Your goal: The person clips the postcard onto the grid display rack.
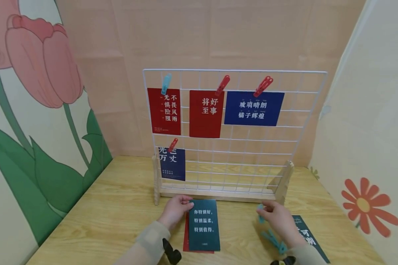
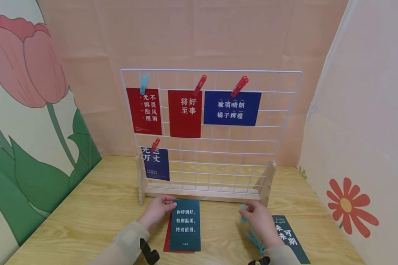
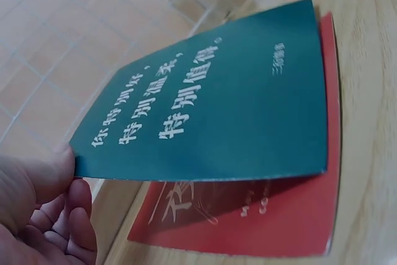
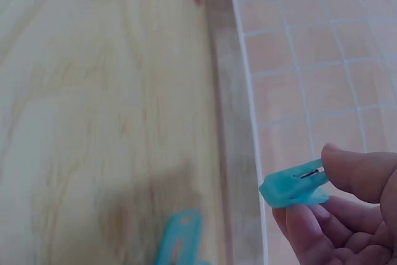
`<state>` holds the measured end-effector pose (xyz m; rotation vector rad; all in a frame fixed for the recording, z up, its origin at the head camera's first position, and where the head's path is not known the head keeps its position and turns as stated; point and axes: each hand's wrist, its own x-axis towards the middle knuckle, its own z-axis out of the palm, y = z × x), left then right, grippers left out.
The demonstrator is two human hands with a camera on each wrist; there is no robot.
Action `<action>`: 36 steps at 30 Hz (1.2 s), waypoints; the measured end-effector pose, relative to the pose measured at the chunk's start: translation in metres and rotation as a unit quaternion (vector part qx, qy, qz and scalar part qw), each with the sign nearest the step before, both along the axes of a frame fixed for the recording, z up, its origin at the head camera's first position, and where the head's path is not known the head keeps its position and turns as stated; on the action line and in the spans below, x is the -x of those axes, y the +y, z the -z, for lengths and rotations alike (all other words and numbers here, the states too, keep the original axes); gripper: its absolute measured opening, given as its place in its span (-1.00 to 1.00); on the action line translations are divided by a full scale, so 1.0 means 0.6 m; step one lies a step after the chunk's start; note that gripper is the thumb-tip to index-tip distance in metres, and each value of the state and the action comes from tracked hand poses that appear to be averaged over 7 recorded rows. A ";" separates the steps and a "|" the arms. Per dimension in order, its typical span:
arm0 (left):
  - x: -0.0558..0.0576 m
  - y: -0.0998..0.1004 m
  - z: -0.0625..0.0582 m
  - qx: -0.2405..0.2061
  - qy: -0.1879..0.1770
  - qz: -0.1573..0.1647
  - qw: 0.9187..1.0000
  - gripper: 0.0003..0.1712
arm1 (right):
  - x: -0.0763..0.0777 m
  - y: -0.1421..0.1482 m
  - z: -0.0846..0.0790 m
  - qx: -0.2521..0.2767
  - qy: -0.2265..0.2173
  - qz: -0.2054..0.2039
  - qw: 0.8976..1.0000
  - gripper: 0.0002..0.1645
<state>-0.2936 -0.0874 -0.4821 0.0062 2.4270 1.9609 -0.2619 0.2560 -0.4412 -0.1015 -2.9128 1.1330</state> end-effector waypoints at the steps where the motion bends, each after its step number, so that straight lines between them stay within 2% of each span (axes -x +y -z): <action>1: -0.001 0.000 -0.002 -0.003 -0.004 0.001 1.000 -0.74 | -0.001 -0.003 -0.001 0.014 -0.003 -0.002 1.000 -0.20; 11: -0.004 -0.008 -0.015 -0.043 -0.009 0.025 0.999 -0.77 | -0.012 -0.023 -0.009 0.113 -0.015 -0.005 0.993 -0.17; 17: -0.006 -0.012 -0.024 -0.042 -0.009 0.027 0.999 -0.77 | -0.014 -0.031 -0.009 0.169 -0.025 -0.004 0.985 -0.24; 21: -0.006 -0.012 -0.028 -0.042 -0.001 0.031 0.999 -0.78 | -0.014 -0.035 -0.010 0.181 -0.030 -0.006 0.983 -0.23; 24: -0.021 -0.011 -0.054 -0.040 0.007 0.036 0.998 -0.82 | -0.016 -0.038 -0.011 0.189 -0.030 -0.010 0.982 -0.25; 27: -0.022 -0.013 -0.061 -0.043 0.004 0.042 0.998 -0.83 | -0.020 -0.041 -0.014 0.196 -0.024 -0.016 0.980 -0.29; 29: -0.019 -0.015 -0.060 -0.047 0.000 0.046 0.998 -0.82 | -0.020 -0.043 -0.016 0.201 -0.022 -0.019 0.979 -0.30; 31: -0.005 -0.018 -0.048 -0.055 0.000 0.047 0.997 -0.80 | -0.019 -0.044 -0.018 0.202 -0.019 -0.024 0.979 -0.31; 36: 0.001 -0.021 -0.060 -0.059 0.012 0.038 0.997 -0.82 | -0.015 -0.049 -0.026 0.189 -0.004 -0.039 0.981 -0.28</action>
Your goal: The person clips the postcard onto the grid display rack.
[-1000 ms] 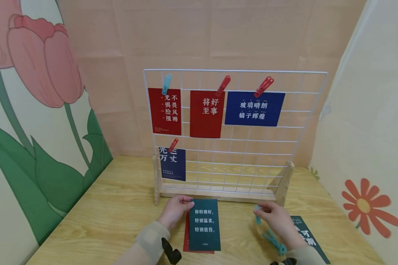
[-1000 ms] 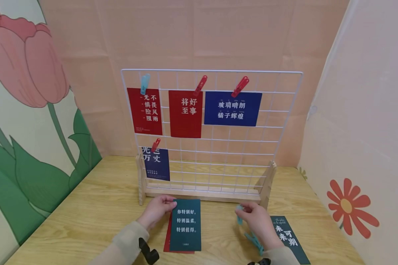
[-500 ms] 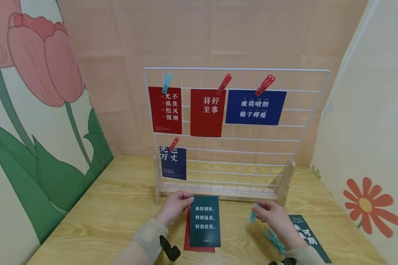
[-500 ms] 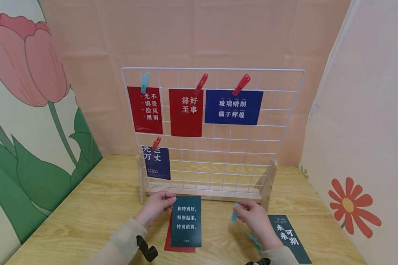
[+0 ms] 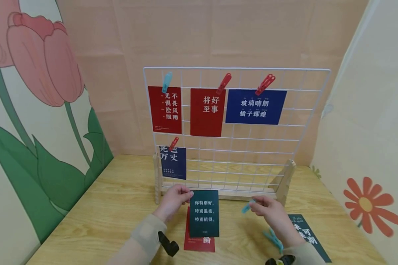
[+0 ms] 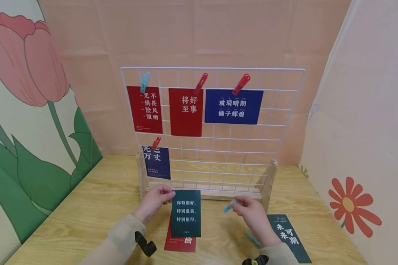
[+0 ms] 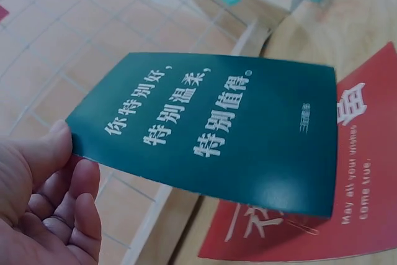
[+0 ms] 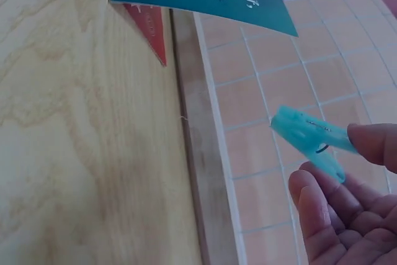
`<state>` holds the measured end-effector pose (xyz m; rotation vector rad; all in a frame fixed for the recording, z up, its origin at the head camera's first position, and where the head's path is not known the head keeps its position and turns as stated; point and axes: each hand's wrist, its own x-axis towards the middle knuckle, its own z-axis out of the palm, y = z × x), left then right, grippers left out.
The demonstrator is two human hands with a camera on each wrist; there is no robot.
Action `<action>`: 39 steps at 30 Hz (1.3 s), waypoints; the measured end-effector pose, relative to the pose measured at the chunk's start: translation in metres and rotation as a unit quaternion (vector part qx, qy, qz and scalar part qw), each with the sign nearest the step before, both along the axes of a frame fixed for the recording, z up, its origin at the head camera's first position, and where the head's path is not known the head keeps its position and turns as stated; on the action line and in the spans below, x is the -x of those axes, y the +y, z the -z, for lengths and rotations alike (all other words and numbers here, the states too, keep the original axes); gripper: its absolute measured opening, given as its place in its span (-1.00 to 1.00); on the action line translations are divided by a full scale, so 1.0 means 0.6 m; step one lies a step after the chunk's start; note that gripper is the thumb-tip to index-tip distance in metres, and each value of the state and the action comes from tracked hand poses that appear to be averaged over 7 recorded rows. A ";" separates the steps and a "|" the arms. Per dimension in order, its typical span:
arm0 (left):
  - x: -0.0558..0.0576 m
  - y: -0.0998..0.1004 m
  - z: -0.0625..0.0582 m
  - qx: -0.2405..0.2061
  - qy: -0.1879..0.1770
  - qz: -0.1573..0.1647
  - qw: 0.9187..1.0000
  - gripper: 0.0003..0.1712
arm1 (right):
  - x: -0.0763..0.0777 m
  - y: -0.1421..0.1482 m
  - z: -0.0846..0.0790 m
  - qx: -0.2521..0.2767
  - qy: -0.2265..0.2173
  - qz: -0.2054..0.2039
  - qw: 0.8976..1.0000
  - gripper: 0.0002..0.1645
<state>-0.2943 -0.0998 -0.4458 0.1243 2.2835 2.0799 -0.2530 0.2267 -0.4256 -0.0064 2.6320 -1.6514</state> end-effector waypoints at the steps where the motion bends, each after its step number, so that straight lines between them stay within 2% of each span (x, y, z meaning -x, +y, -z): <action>1: 0.001 -0.001 -0.003 0.002 0.001 -0.001 1.000 -0.82 | 0.000 -0.001 -0.002 -0.007 0.005 -0.003 1.000 -0.27; 10: 0.006 -0.006 -0.030 0.009 0.001 -0.010 1.000 -0.83 | 0.011 -0.020 -0.033 -0.026 0.044 -0.022 0.998 -0.39; 16: 0.010 -0.006 -0.051 0.011 0.012 -0.021 1.000 -0.87 | 0.015 -0.034 -0.056 -0.039 0.071 -0.035 0.996 -0.35; 25: 0.022 -0.002 -0.089 0.055 0.054 -0.067 0.995 -0.89 | 0.025 -0.058 -0.096 -0.066 0.097 -0.055 0.992 -0.32; 29: 0.027 0.001 -0.104 0.070 0.059 -0.084 0.992 -0.88 | 0.028 -0.071 -0.112 -0.078 0.108 -0.062 0.989 -0.33; 39: 0.042 0.008 -0.135 0.044 0.050 -0.114 0.991 -0.85 | 0.041 -0.099 -0.146 -0.089 0.123 -0.056 0.987 -0.41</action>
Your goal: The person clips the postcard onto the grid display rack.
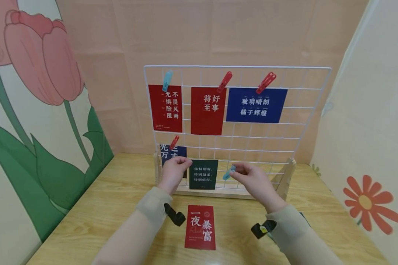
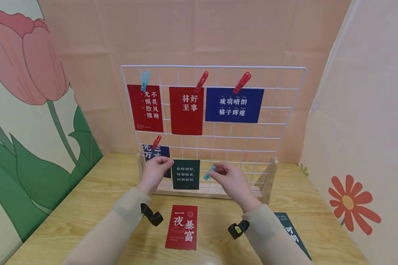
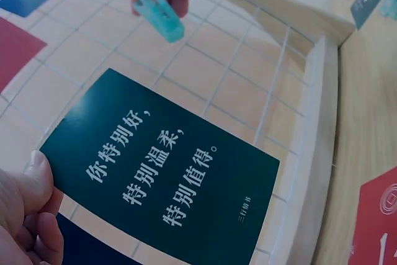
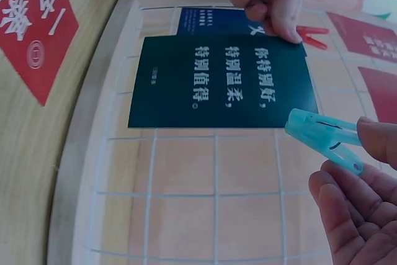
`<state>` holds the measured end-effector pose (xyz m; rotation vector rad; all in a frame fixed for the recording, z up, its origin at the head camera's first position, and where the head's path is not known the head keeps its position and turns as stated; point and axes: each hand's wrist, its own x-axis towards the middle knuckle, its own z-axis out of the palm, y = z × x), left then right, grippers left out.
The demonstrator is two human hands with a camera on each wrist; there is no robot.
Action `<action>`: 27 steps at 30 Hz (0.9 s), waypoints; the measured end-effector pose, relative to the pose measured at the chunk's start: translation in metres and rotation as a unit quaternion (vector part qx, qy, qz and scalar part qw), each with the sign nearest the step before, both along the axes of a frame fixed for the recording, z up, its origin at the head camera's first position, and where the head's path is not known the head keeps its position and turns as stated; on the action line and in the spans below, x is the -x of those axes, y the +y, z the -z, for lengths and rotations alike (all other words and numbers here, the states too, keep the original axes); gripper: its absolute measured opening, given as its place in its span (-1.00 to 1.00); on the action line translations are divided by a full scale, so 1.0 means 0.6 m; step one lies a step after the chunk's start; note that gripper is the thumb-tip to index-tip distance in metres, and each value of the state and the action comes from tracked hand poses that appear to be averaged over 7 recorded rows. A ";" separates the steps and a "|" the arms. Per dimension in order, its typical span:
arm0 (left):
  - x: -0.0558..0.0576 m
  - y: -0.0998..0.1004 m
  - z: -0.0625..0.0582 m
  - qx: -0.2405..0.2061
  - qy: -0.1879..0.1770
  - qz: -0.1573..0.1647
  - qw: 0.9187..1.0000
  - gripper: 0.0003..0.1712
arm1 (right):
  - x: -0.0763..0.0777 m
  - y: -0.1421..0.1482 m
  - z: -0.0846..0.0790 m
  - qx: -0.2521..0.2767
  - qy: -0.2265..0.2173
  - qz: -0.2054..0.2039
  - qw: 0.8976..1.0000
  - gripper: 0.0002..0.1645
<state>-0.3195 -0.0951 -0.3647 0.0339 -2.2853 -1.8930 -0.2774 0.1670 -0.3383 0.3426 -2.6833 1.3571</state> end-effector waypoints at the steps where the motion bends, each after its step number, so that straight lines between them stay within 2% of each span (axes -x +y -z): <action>1: 0.002 0.001 -0.002 0.000 0.001 -0.001 1.000 -0.84 | 0.001 -0.003 -0.003 -0.002 0.003 0.000 1.000 -0.41; 8: 0.012 0.008 -0.019 -0.005 0.008 -0.017 1.000 -0.85 | 0.009 -0.018 -0.022 -0.025 0.035 -0.004 0.999 -0.41; 14: 0.022 0.016 -0.025 -0.012 0.015 -0.044 0.999 -0.82 | 0.014 -0.031 -0.036 -0.037 0.063 -0.014 0.997 -0.46; 23: 0.018 0.027 -0.029 -0.026 0.021 -0.070 0.997 -0.83 | 0.024 -0.052 -0.052 -0.042 0.080 -0.001 0.996 -0.45; 27: 0.018 0.029 -0.030 -0.034 0.026 -0.079 0.996 -0.84 | 0.030 -0.065 -0.059 -0.028 0.087 0.003 0.996 -0.46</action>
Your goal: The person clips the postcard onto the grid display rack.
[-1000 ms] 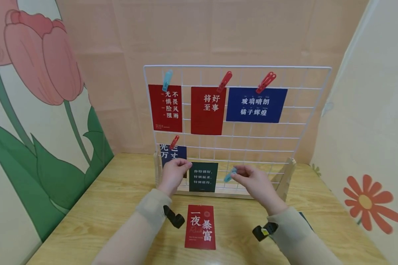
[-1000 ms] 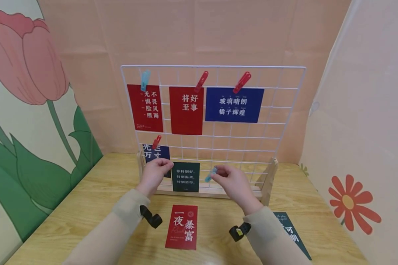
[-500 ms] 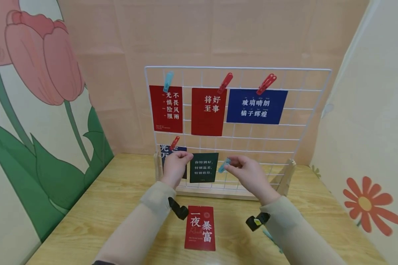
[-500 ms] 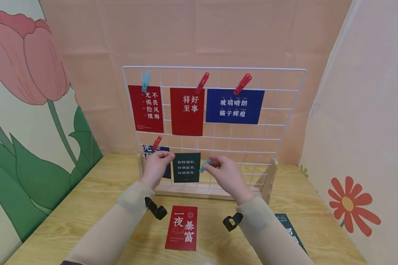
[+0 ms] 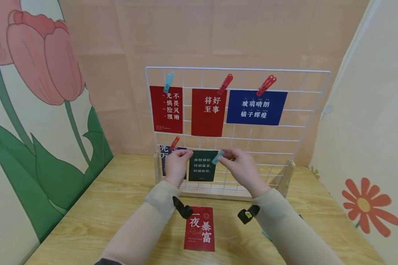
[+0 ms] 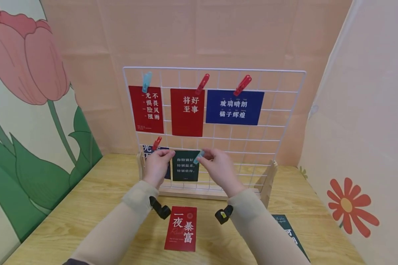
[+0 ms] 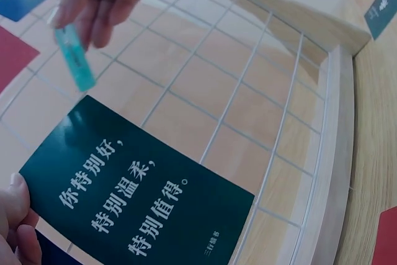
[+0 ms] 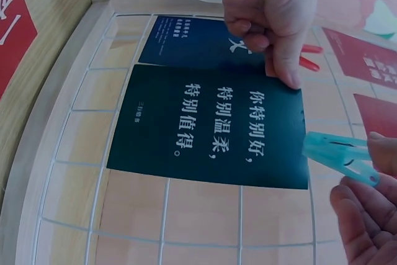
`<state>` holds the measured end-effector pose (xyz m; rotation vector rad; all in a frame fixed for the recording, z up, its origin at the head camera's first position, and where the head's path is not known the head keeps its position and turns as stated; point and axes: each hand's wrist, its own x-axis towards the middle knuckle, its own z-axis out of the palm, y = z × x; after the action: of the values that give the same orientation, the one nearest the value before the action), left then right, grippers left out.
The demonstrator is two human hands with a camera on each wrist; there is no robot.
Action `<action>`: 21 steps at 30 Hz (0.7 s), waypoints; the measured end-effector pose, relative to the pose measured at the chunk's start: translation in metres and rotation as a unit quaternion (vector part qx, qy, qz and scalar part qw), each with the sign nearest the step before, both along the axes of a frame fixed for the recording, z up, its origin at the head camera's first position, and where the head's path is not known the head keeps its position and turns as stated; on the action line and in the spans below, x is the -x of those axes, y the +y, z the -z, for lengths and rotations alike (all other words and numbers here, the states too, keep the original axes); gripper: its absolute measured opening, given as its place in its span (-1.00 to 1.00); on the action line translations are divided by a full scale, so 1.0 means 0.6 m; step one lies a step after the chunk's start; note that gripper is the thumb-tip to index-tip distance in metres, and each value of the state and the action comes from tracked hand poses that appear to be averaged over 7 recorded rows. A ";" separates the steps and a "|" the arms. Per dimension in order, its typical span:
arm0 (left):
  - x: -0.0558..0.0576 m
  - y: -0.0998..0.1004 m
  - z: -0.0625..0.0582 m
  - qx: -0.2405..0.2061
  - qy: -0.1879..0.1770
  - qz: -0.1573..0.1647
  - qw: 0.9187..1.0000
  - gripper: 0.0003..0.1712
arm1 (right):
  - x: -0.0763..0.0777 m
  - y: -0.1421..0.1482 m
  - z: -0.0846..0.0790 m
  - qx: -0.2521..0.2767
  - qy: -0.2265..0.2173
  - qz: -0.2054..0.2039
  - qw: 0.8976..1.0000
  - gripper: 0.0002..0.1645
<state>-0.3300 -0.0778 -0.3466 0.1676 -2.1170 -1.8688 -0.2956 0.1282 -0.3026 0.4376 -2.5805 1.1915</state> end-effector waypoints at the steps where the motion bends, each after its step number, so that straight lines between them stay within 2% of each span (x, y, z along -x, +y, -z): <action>1: 0.000 0.001 0.000 -0.003 0.001 -0.002 1.000 -0.83 | 0.002 -0.003 -0.001 0.006 0.002 -0.001 1.000 -0.47; 16: 0.002 0.011 0.001 -0.022 0.018 -0.033 0.999 -0.81 | 0.029 -0.050 0.000 0.082 0.080 0.015 0.993 -0.64; 21: 0.006 0.012 0.002 -0.028 0.024 -0.040 0.999 -0.81 | 0.036 -0.058 0.003 0.079 0.095 0.032 0.992 -0.71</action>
<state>-0.3339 -0.0705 -0.3477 0.2159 -1.9983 -1.8682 -0.3169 0.0935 -0.3042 0.4090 -2.3023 1.2566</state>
